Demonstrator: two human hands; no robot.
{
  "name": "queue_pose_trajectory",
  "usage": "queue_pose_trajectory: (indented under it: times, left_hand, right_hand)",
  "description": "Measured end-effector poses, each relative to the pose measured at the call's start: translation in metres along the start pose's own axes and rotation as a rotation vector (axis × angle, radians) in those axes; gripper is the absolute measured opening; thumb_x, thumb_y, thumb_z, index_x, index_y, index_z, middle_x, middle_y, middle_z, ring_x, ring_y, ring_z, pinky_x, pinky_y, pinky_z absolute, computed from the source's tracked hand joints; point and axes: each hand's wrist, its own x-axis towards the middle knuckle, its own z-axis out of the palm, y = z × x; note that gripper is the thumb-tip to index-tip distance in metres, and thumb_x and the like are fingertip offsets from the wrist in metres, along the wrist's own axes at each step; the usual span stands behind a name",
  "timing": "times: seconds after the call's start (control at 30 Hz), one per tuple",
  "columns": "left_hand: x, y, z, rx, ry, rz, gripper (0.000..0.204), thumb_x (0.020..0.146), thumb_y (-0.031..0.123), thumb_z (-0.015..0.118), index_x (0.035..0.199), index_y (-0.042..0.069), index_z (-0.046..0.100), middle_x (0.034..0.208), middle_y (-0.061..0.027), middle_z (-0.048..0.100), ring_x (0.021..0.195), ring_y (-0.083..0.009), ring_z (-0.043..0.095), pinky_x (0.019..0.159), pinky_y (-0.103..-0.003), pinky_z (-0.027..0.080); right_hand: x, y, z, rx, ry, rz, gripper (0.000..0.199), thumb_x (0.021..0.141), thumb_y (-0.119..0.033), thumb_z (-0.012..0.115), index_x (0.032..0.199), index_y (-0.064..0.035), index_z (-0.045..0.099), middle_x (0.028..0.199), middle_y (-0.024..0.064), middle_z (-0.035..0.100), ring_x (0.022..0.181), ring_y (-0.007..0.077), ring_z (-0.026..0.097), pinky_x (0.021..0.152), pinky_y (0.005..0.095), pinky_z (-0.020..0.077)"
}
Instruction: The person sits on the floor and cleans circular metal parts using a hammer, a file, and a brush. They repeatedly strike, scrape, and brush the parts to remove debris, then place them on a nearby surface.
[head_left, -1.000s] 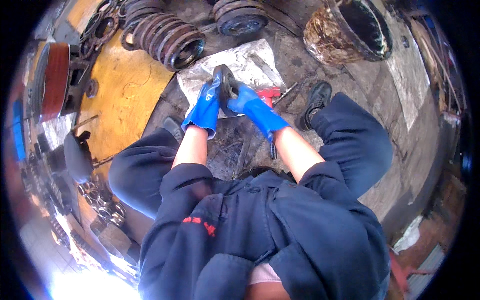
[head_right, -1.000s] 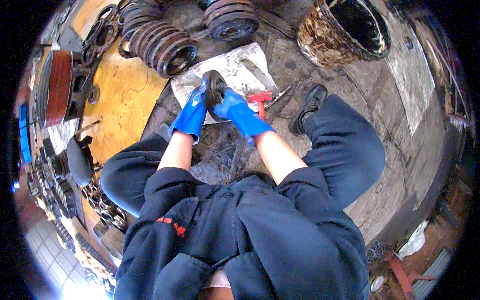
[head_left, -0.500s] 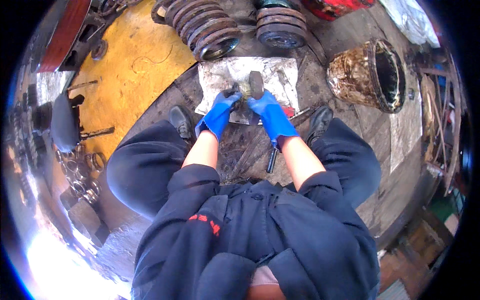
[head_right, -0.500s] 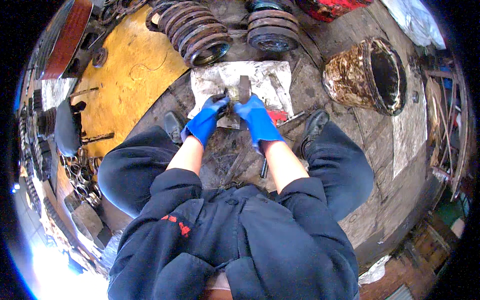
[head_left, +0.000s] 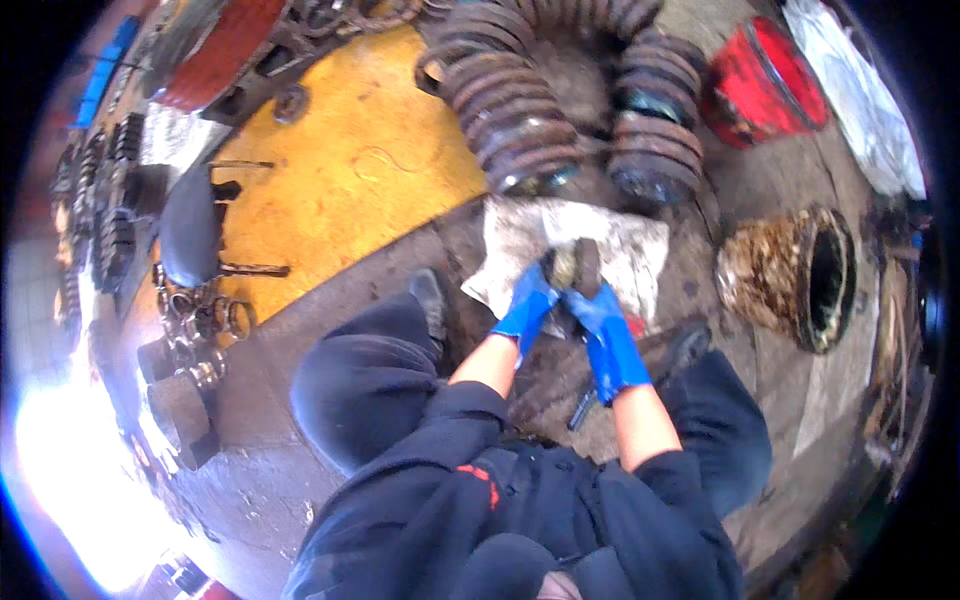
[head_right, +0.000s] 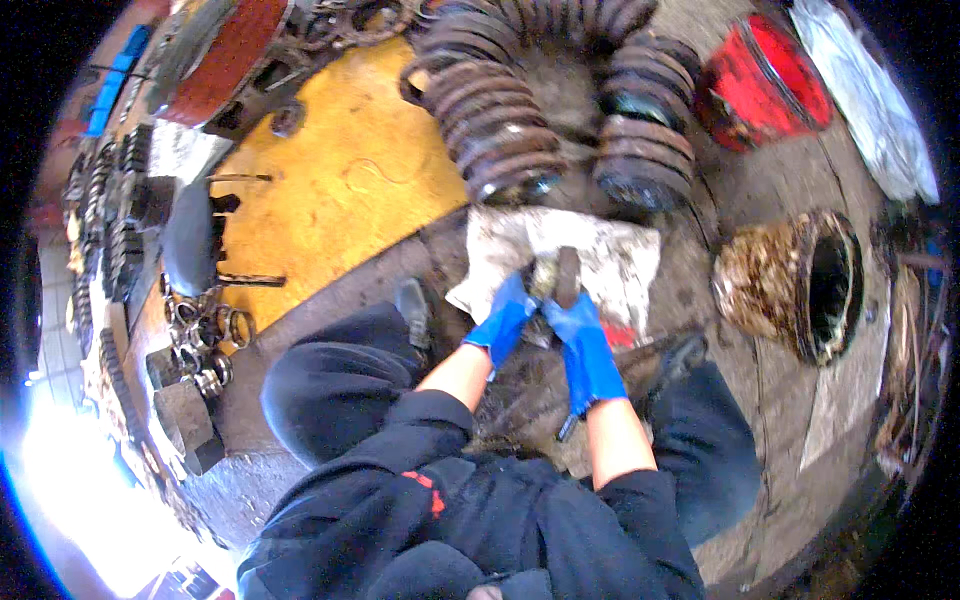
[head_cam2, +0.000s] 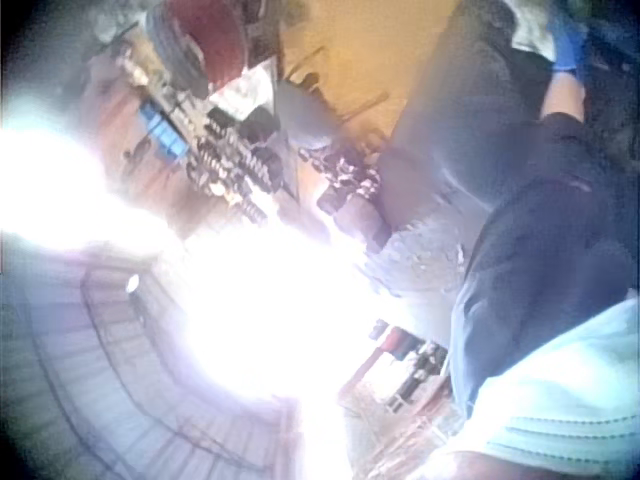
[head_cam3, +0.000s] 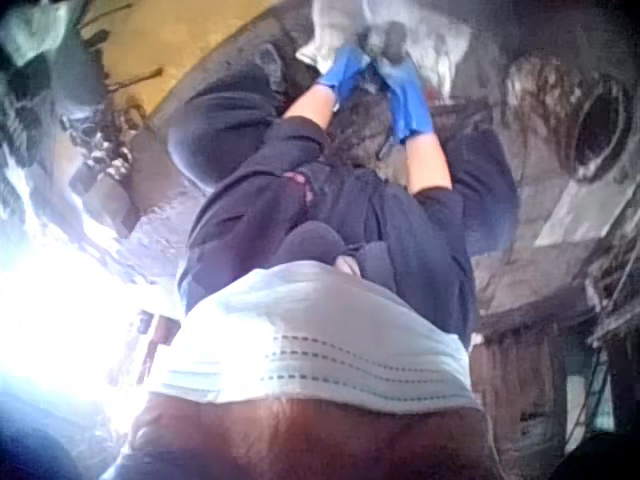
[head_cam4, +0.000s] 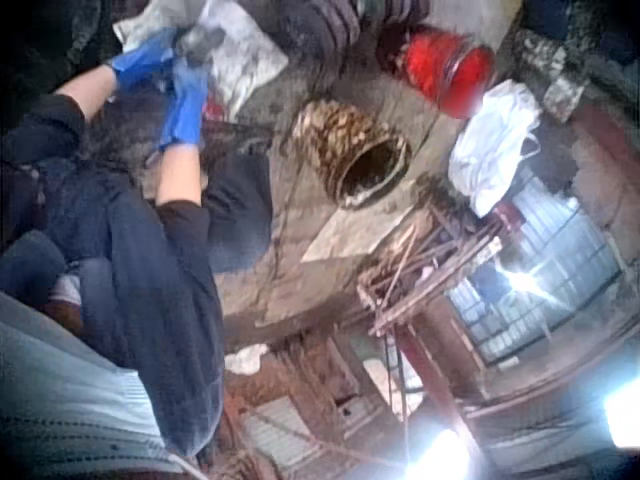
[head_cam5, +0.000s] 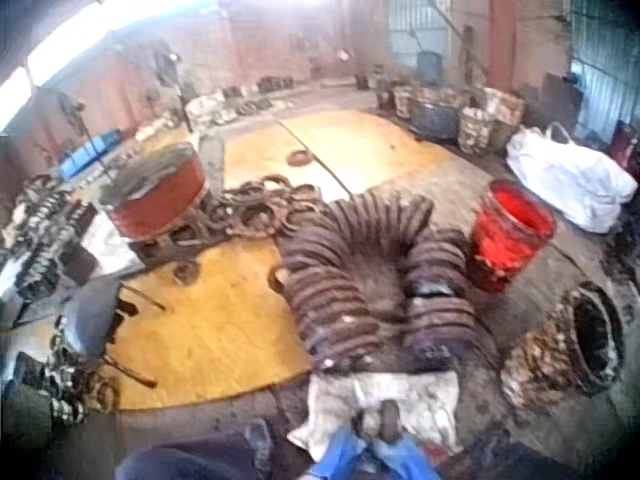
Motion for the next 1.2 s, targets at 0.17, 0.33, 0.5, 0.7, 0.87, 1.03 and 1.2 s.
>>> queue_pose_trajectory:
  times: [0.17,0.33,0.5,0.7,0.87,1.03,1.2]
  left_hand:
    - [0.015,-0.046,-0.007,0.075,-0.056,-0.166,0.049,0.081,0.02,0.066,0.125,-0.002,0.06,0.113,-0.0195,0.068,0.103,-0.0288,0.064,0.086,-0.041,0.05]
    - [0.007,0.04,-0.069,0.369,-0.372,0.056,0.038,0.087,0.023,0.06,0.114,-0.002,0.061,0.104,-0.0148,0.069,0.098,-0.025,0.064,0.081,-0.038,0.051]
    - [0.016,0.211,-0.156,0.596,-0.638,-0.136,0.037,0.076,0.029,0.071,0.108,0.012,0.071,0.105,-0.011,0.07,0.097,-0.0224,0.064,0.083,-0.036,0.05]
    - [0.125,0.239,-0.309,1.312,-0.023,0.289,0.036,0.079,0.031,0.069,0.11,0.014,0.071,0.108,-0.0195,0.07,0.102,-0.0366,0.066,0.088,-0.046,0.052]
    - [0.121,0.287,-0.358,1.26,0.49,0.089,0.029,0.09,0.03,0.058,0.114,0.017,0.068,0.107,-0.0163,0.071,0.099,-0.0338,0.068,0.09,-0.043,0.052]
    - [0.051,0.293,-0.308,1.288,0.404,0.49,0.048,0.082,0.027,0.067,0.12,-0.002,0.062,0.108,-0.0224,0.069,0.104,-0.0357,0.065,0.092,-0.039,0.05]
    - [-0.064,0.321,-0.19,0.611,0.079,0.534,0.037,0.09,0.011,0.065,0.124,-0.002,0.06,0.105,-0.011,0.072,0.095,-0.0135,0.066,0.087,-0.027,0.052]
  right_hand:
    - [0.001,-0.006,0.005,0.208,-0.036,-0.115,0.04,0.08,-0.017,0.077,0.114,-0.0019,0.063,0.094,0.0061,0.068,0.079,0.0155,0.063,0.07,0.0329,0.0526]
    - [0.019,-0.002,-0.003,0.263,0.01,-0.045,0.039,0.078,-0.01,0.073,0.115,-0.0018,0.063,0.095,0.0069,0.069,0.08,0.0174,0.064,0.071,0.0337,0.0527]
    - [0.005,-0.016,-0.007,0.256,-0.012,-0.101,0.041,0.077,-0.012,0.07,0.116,-0.0005,0.062,0.098,0.0086,0.068,0.085,0.019,0.065,0.076,0.0353,0.0527]
    - [0.025,0.015,0.002,0.159,0.034,-0.07,0.044,0.077,-0.014,0.071,0.118,-0.0006,0.062,0.101,0.0106,0.069,0.089,0.0198,0.065,0.078,0.0361,0.0529]
    - [0.024,0.014,0.003,0.155,0.032,-0.043,0.041,0.077,-0.016,0.073,0.114,-0.0005,0.064,0.1,0.0104,0.07,0.089,0.0206,0.066,0.081,0.0359,0.0525]
    - [0.017,-0.005,-0.006,0.183,-0.026,0.004,0.05,0.074,-0.024,0.074,0.116,0.0005,0.064,0.099,0.0115,0.069,0.089,0.021,0.066,0.078,0.0364,0.0529]
    - [0.027,0.016,-0.01,0.103,0.048,-0.084,0.041,0.072,-0.029,0.07,0.105,-0.0055,0.068,0.097,0.0139,0.07,0.091,0.0254,0.067,0.081,0.038,0.0528]
